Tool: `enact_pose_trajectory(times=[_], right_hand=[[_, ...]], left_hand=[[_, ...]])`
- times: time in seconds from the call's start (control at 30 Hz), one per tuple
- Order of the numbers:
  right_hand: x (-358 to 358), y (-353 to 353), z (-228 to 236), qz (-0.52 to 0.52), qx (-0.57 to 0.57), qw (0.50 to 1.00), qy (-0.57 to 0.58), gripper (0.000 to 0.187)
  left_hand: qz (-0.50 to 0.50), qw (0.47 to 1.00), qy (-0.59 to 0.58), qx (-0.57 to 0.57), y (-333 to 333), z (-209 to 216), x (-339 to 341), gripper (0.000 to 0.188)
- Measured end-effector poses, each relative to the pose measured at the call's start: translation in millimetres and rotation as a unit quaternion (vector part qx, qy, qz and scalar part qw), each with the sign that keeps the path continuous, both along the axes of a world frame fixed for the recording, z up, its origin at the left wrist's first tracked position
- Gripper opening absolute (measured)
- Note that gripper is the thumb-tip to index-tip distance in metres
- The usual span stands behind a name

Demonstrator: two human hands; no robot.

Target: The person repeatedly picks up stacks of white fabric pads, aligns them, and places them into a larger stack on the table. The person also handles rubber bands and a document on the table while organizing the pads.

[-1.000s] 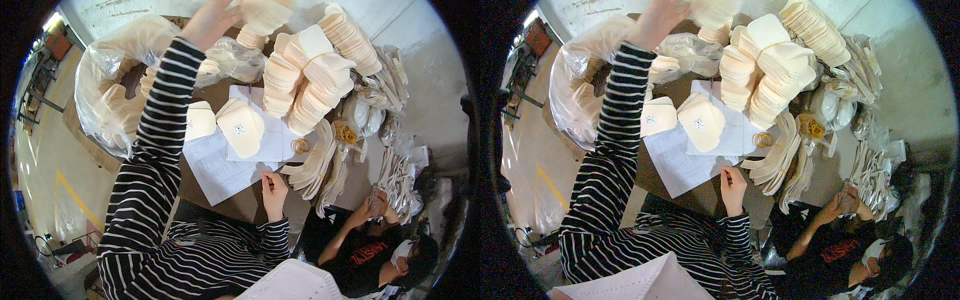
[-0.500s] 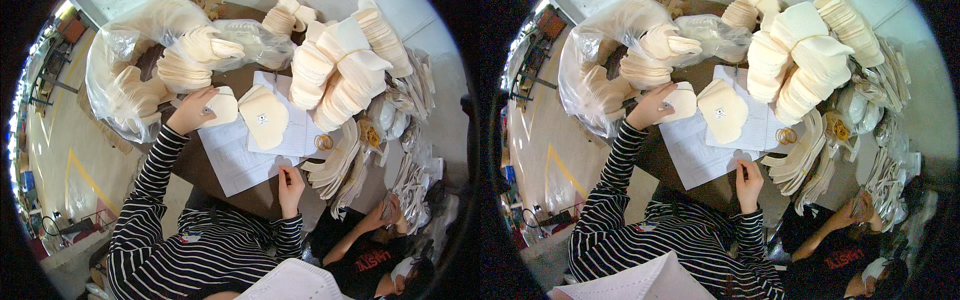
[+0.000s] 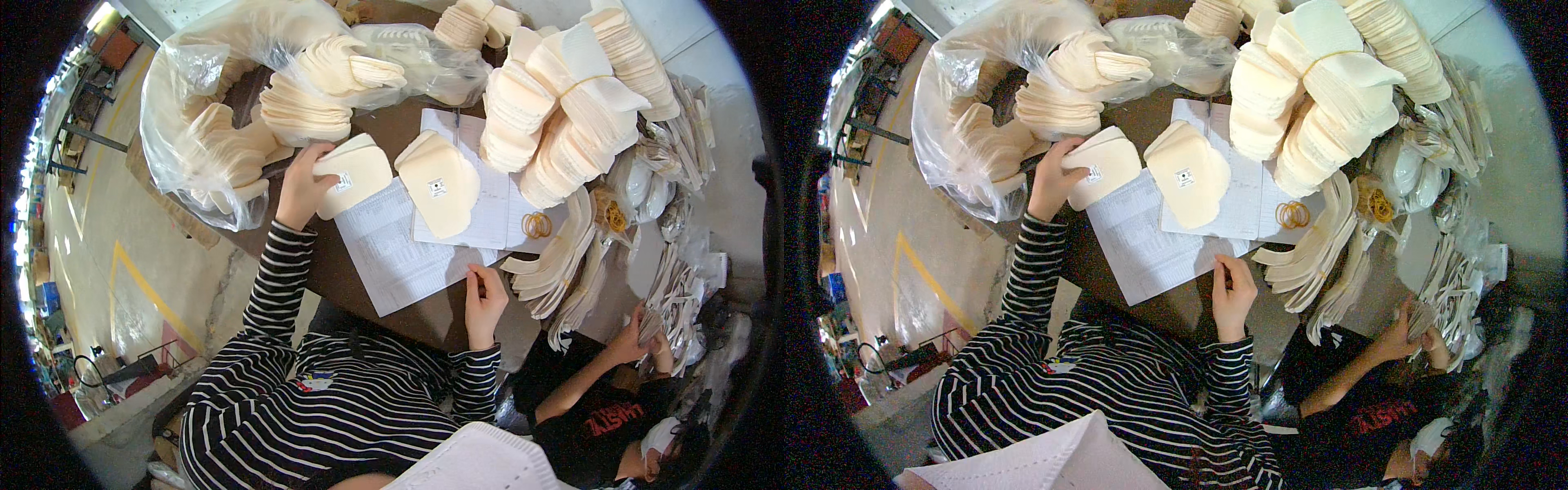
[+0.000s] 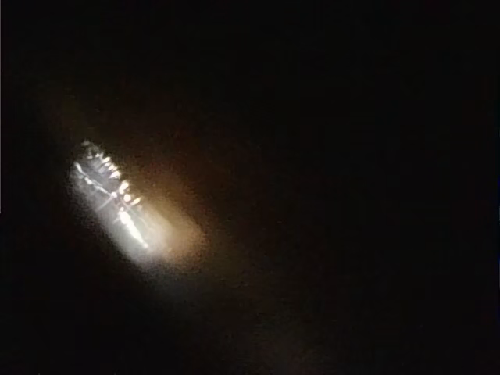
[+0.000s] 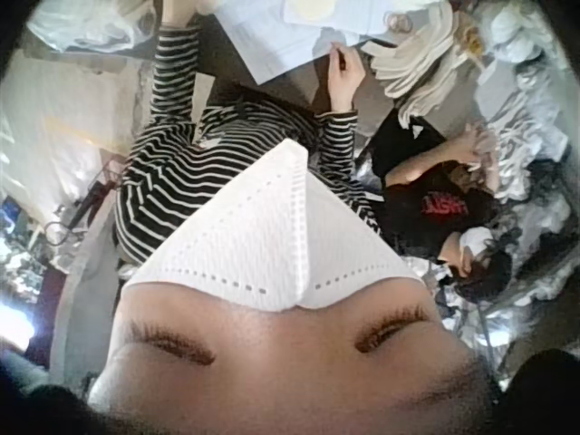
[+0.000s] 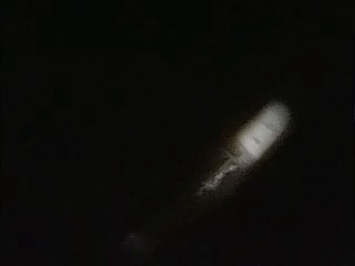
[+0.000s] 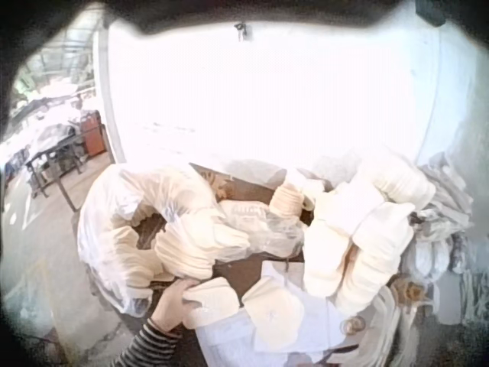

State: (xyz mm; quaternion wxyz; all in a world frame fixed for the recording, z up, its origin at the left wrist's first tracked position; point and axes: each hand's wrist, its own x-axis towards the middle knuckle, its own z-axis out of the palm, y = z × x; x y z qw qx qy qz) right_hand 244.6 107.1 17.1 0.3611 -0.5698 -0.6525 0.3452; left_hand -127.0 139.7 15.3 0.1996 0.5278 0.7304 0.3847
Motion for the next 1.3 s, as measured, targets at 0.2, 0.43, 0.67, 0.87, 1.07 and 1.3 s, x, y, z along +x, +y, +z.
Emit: enact_pose_trajectory(times=[0.2,0.43,0.67,0.87,1.07,1.3], right_hand=[[-37.0,6.9,31.8,0.074,0.186,0.979,0.047,0.04],[-46.1,24.4,6.5,0.284,0.091,0.952,0.068,0.065],[-40.6,3.7,-1.2,0.13,0.047,0.981,0.133,0.054],[-32.2,-2.3,16.6,0.143,0.059,0.987,0.038,0.043],[-20.6,-11.3,11.5,0.211,0.025,0.975,0.064,0.033],[-18.6,-12.7,26.5,0.169,-0.038,0.983,0.069,0.029]], left_hand=[[-0.182,0.969,0.106,0.127,-35.5,68.1,44.3,0.025],[-0.193,0.954,-0.194,0.12,-61.7,41.2,91.3,0.059],[-0.172,0.919,-0.355,-0.016,-67.9,14.5,117.2,0.062],[-0.183,0.92,-0.344,-0.032,-71.3,13.6,120.0,0.042],[-0.196,0.915,-0.34,0.097,-81.6,12.2,119.1,0.019],[-0.147,0.939,-0.297,-0.087,-92.2,19.3,109.5,0.025]])
